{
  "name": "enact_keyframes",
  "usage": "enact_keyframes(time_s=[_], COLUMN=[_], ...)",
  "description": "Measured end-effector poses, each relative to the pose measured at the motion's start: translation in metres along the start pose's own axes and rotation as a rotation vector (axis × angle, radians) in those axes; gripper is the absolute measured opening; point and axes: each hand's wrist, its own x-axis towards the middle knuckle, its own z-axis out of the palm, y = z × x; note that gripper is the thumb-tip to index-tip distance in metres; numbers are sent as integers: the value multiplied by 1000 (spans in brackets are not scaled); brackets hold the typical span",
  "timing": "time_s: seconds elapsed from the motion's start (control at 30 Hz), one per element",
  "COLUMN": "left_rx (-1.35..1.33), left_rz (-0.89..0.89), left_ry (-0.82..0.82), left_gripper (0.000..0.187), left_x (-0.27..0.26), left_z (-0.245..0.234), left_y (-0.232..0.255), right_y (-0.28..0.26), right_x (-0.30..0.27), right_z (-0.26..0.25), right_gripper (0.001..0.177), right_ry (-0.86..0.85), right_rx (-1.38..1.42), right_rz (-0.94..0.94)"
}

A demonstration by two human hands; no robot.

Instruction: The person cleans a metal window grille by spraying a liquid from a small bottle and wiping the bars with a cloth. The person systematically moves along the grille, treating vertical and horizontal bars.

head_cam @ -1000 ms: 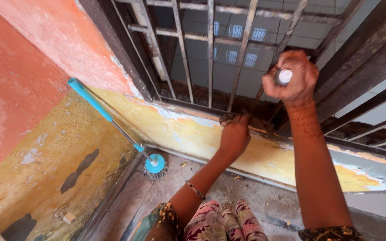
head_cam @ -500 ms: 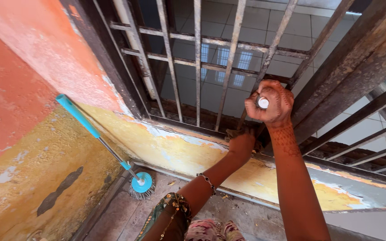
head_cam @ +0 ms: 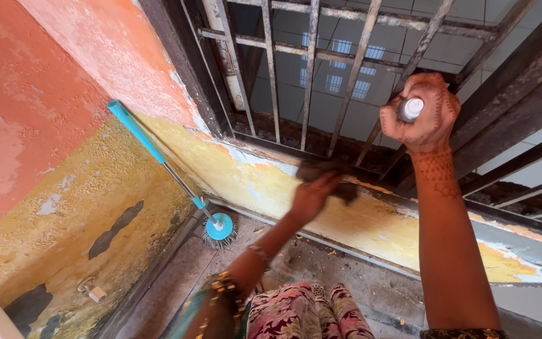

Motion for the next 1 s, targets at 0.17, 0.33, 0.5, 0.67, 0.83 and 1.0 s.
enact_keyframes(time_s=[0.17, 0.33, 0.5, 0.67, 0.83, 1.0], left_rx=[334, 505, -353, -810, -218, 106], left_rz=[-151, -359, -327, -820, -561, -499], left_ry=[171, -273, -289, -46, 490, 503], left_gripper=[45, 39, 33, 30, 25, 25], left_x=[-5, -2, 8, 34, 14, 14], left_z=[-56, -81, -61, -41, -46, -73], left_y=[-55, -63, -30, -17, -64, -81], right_y=[0, 2, 0, 3, 4, 5], right_x=[-1, -2, -1, -2, -4, -5], right_z=[2, 2, -1, 0, 0, 1], right_gripper=[31, 30, 29, 30, 29, 28], right_ry=[28, 38, 22, 36, 35, 40], right_rx=[-80, -47, -66, -53, -42, -59], right_rz=[-57, -91, -77, -85, -104, -103])
